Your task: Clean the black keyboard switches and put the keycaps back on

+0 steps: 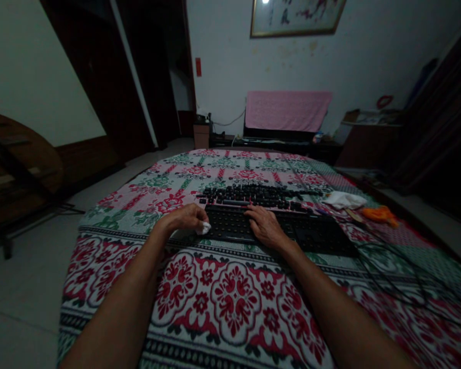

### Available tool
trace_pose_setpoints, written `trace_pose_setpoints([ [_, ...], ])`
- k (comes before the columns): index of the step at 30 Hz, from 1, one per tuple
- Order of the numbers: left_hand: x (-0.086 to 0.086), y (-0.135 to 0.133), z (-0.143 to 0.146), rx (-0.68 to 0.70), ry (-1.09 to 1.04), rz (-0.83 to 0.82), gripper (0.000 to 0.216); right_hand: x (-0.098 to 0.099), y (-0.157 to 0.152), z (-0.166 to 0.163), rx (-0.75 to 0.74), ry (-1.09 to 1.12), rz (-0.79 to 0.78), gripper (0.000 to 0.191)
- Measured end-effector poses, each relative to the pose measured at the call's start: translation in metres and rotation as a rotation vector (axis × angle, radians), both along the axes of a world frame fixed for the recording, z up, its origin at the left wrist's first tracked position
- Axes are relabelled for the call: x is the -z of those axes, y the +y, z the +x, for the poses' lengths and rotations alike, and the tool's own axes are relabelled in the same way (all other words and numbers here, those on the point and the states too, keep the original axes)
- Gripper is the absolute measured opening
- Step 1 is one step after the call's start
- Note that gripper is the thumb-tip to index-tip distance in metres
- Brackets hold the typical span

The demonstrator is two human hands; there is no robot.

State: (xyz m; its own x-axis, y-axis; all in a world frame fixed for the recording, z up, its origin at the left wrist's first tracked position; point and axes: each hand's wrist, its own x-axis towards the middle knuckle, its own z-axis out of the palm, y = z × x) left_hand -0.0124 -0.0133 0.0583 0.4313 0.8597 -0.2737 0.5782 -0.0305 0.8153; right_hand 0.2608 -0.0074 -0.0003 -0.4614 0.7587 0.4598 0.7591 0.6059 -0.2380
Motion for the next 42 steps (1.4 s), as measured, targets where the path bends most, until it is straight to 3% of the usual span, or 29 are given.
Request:
trace_pose_setpoints([
  [9, -0.003, 0.001, 0.002, -0.090, -0.012, 0.190, 0.012, 0.002, 0.001, 0.000, 0.006, 0.004, 0.006, 0.031],
  [16, 0.010, 0.005, 0.013, 0.058, 0.025, 0.170, 0.018, 0.001, 0.001, 0.000, 0.007, -0.003, -0.001, 0.032],
  [22, 0.005, 0.004, 0.004, 0.007, 0.030, 0.123, 0.020, 0.002, 0.000, 0.000, 0.011, 0.000, -0.005, 0.031],
  [30, 0.014, 0.003, 0.026, 0.076, 0.040, 0.193, 0.024, 0.003, 0.001, 0.001, 0.012, 0.003, 0.010, 0.031],
  [36, 0.006, 0.001, 0.009, 0.076, -0.029, 0.064, 0.021, 0.004, 0.001, 0.001, 0.021, 0.005, 0.015, 0.030],
  [42, 0.005, 0.003, 0.007, 0.054, -0.046, 0.069, 0.019, 0.003, 0.001, 0.001, 0.014, 0.007, 0.011, 0.031],
])
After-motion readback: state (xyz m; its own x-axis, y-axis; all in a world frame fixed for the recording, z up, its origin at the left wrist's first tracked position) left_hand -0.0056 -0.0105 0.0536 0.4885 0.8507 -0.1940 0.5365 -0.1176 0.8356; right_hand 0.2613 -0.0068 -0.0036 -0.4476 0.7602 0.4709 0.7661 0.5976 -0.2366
